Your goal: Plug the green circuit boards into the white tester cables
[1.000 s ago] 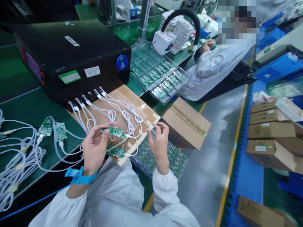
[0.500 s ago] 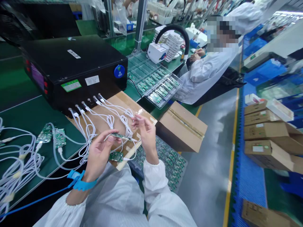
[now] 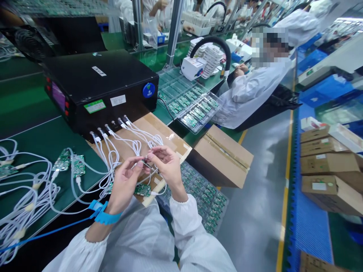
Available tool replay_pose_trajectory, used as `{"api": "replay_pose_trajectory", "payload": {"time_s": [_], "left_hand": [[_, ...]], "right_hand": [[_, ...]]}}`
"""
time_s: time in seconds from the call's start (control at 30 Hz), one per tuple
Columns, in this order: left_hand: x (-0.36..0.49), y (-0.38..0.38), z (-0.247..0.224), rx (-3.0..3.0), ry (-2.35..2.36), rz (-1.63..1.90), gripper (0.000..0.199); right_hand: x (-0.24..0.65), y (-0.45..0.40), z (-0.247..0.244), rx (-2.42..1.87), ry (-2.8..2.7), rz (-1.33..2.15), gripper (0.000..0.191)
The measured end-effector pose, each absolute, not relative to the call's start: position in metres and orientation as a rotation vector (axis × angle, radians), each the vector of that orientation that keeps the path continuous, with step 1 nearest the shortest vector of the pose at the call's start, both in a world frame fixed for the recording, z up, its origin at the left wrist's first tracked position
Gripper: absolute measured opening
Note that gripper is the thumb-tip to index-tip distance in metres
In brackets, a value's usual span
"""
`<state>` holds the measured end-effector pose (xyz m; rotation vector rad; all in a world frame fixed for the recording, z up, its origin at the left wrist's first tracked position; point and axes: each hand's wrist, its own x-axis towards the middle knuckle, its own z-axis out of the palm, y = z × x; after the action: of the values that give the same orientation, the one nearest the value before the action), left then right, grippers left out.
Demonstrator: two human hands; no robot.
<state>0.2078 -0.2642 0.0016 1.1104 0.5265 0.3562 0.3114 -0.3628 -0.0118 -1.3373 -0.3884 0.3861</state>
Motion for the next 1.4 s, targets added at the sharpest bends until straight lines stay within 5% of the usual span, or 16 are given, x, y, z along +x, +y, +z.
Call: {"api": "replay_pose_trajectory", "payload": {"time_s": [0.37,1.4], "left_hand": [[0.2105,-0.2633,0.0038,1.085,0.513,0.342,0.041],[0.2120,-0.2622,-0.0017,1.022,0.471,0.300,0.039]], "right_hand": [[0.3093,-0.3625,-0.0083,-1.234,-0.357,0.385,0.026],[0.3157,-0.3707,-0.0034,-1.295,-0.519,0.494,0.029]]}}
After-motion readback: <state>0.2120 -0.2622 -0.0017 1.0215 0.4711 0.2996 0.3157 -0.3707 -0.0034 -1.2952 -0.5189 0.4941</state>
